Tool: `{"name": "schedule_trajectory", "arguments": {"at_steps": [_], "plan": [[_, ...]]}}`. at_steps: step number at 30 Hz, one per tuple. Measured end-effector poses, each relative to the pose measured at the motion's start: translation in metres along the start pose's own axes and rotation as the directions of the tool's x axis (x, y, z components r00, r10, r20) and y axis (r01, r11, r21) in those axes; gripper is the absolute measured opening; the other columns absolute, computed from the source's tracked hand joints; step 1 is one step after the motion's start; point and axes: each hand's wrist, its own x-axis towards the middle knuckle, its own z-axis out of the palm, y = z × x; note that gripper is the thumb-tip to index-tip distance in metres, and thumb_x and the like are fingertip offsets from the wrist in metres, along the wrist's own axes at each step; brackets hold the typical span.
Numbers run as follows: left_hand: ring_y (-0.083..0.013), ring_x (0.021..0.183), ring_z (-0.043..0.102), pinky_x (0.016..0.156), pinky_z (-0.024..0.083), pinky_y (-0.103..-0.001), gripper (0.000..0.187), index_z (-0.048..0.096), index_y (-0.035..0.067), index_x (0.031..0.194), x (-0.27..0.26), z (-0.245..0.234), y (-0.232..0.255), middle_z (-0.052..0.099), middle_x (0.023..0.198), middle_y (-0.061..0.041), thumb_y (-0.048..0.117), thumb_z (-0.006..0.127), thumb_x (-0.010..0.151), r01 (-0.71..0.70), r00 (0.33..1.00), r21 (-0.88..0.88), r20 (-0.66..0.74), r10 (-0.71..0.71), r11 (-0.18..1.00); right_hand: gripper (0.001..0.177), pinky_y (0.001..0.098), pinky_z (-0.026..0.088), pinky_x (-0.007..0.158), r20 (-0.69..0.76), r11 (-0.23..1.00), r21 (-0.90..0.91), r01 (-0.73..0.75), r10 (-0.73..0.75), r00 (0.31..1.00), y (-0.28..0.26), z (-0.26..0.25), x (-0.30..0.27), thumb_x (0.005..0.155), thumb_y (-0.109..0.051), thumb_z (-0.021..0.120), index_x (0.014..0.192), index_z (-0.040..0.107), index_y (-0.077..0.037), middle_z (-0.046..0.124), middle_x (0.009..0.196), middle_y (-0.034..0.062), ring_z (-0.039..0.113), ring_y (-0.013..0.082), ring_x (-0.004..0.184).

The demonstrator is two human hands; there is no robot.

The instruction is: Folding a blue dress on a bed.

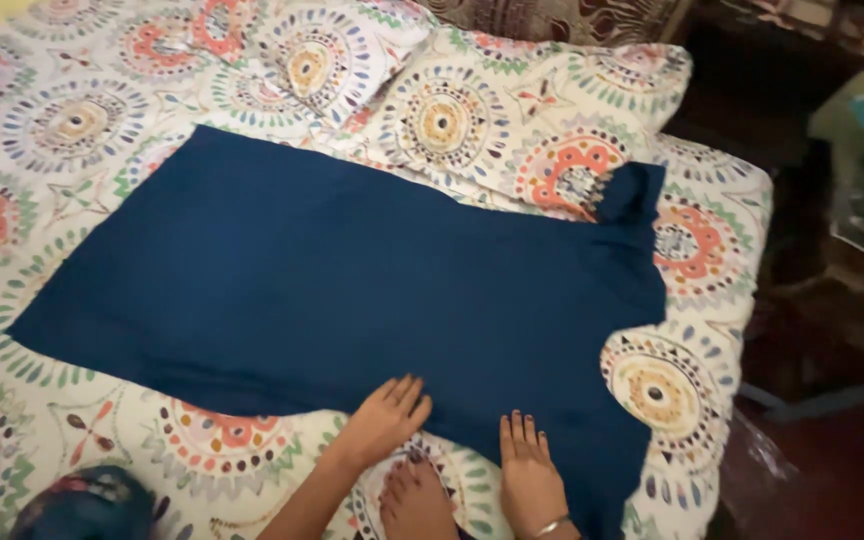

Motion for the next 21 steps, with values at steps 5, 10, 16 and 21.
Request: {"name": "schedule_trajectory", "arguments": {"at_steps": [5, 10, 16, 21], "plan": [[-0.0330, 0.115, 0.068, 0.095, 0.055, -0.043, 0.027, 0.067, 0.002, 0.109, 0.005, 0.031, -0.004, 0.068, 0.129, -0.021, 0.009, 0.060, 0.084, 0.182, 0.983, -0.105, 0.047, -0.178, 0.978, 0.072, 0.0473, 0.031, 0.117, 0.010, 0.999, -0.009, -0.040, 0.040, 0.999, 0.029, -0.003, -0.007, 0.079, 0.000, 0.054, 0.149, 0.035, 0.003, 0.039, 0.155, 0.0229, 0.037, 0.0362, 0.145], [-0.0344, 0.102, 0.070, 0.083, 0.057, -0.045, 0.040, 0.071, 0.006, 0.116, 0.009, 0.005, -0.028, 0.072, 0.120, -0.014, -0.001, 0.060, 0.078, 0.290, 0.957, -0.360, 0.098, -0.274, 0.887, 0.067, 0.0454, 0.039, 0.111, 0.135, 0.998, -0.054, 0.036, -0.028, 0.990, 0.074, -0.035, 0.009, 0.079, 0.000, 0.058, 0.144, 0.047, 0.000, 0.048, 0.151, 0.0213, 0.048, 0.0351, 0.137], [-0.0337, 0.101, 0.070, 0.089, 0.055, -0.046, 0.038, 0.077, 0.017, 0.107, 0.040, -0.009, -0.062, 0.075, 0.105, -0.013, -0.002, 0.062, 0.077, 0.399, 0.912, -0.258, 0.218, -0.349, 0.880, 0.055, 0.0338, 0.056, 0.099, 0.444, 0.955, 0.293, -0.054, -0.086, 0.892, 0.158, -0.061, 0.065, 0.071, -0.008, 0.074, 0.126, 0.069, -0.008, 0.073, 0.122, 0.0151, 0.071, 0.0286, 0.113], [-0.0328, 0.105, 0.068, 0.091, 0.054, -0.044, 0.032, 0.077, 0.016, 0.104, 0.070, -0.038, -0.087, 0.074, 0.106, -0.011, 0.011, 0.081, 0.073, 0.523, 0.840, -0.307, 0.343, -0.420, 0.795, 0.058, 0.0293, 0.056, 0.090, 0.478, 0.915, 0.403, 0.010, -0.220, 0.850, 0.221, -0.039, 0.117, 0.075, -0.021, 0.085, 0.128, 0.068, -0.003, 0.075, 0.117, 0.0099, 0.071, 0.0177, 0.102]]}}
